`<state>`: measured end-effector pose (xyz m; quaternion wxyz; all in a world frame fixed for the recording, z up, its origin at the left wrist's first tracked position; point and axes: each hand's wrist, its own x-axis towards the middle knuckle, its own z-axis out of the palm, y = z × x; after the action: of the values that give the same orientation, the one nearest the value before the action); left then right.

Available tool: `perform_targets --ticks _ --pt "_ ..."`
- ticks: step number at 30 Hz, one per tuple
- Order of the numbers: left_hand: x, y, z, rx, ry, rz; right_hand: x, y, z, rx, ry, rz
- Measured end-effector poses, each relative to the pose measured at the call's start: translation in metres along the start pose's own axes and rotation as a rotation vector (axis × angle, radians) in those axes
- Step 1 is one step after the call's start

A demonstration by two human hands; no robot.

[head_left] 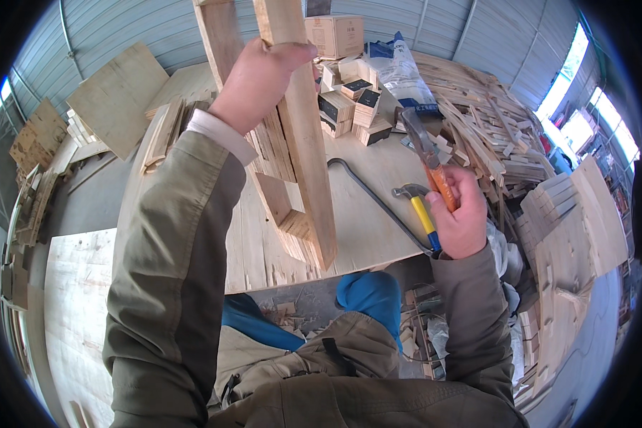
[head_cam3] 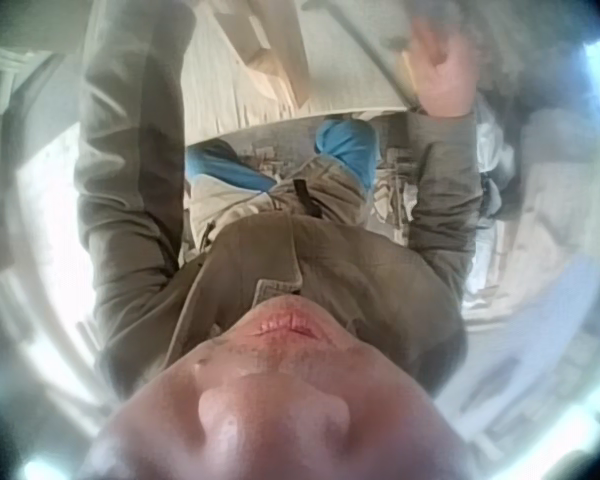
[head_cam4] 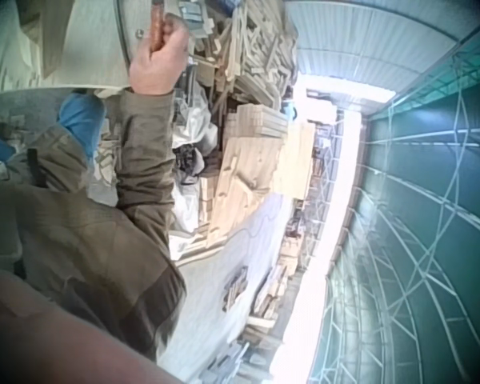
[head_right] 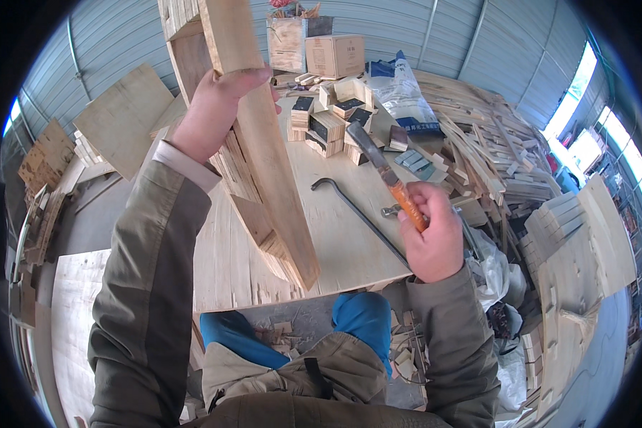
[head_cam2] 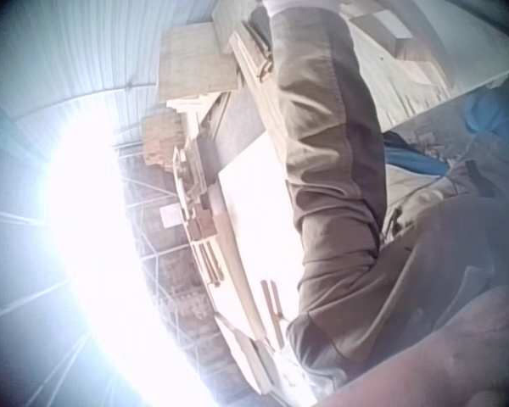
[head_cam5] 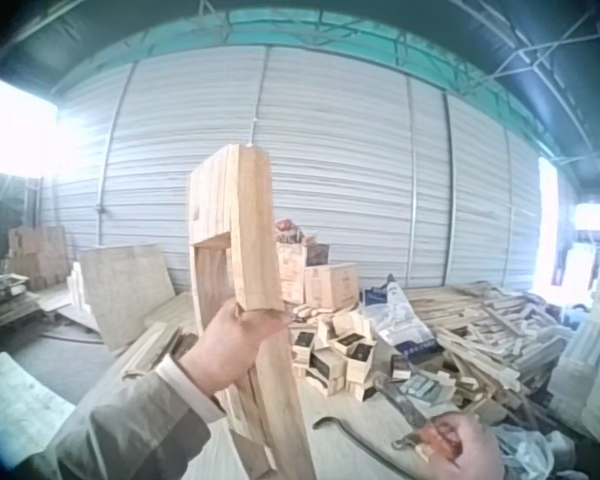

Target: The person uses pliers to pry apart a laminated wooden plank on a workbench, then switches to a hammer to strike the plank and separate it into smaller pieces. The person then uses a crowbar to further pry apart the separated pieces.

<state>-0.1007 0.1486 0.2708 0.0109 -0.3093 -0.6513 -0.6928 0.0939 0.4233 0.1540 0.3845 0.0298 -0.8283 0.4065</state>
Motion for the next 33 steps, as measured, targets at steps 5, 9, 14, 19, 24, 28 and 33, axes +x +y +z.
perform_targets --ticks 5,9,14,19,24,28,33 --pt "0.007 -0.006 0.012 0.059 -0.031 0.054 0.01 -0.007 -0.019 -0.218 -0.139 -0.064" --pt "0.015 -0.013 0.023 0.202 -0.073 0.147 0.01 -0.003 -0.019 -0.137 -0.232 -0.053" --pt "0.023 -0.02 0.044 0.277 -0.096 0.09 0.01 -0.006 -0.028 -0.55 -0.094 -0.296" --pt "0.032 -0.019 0.06 0.3 -0.188 0.054 0.017 -0.017 -0.042 -0.875 -0.017 -0.441" --pt "0.039 -0.026 0.064 0.292 -0.245 0.14 0.017 -0.016 -0.042 -0.961 -0.043 -0.474" --pt "0.038 -0.028 0.061 0.375 -0.248 0.263 0.014 -0.007 -0.043 -0.88 -0.088 -0.413" --pt "0.022 -0.011 0.046 0.351 -0.242 0.316 0.005 0.004 -0.052 -0.834 -0.126 -0.388"
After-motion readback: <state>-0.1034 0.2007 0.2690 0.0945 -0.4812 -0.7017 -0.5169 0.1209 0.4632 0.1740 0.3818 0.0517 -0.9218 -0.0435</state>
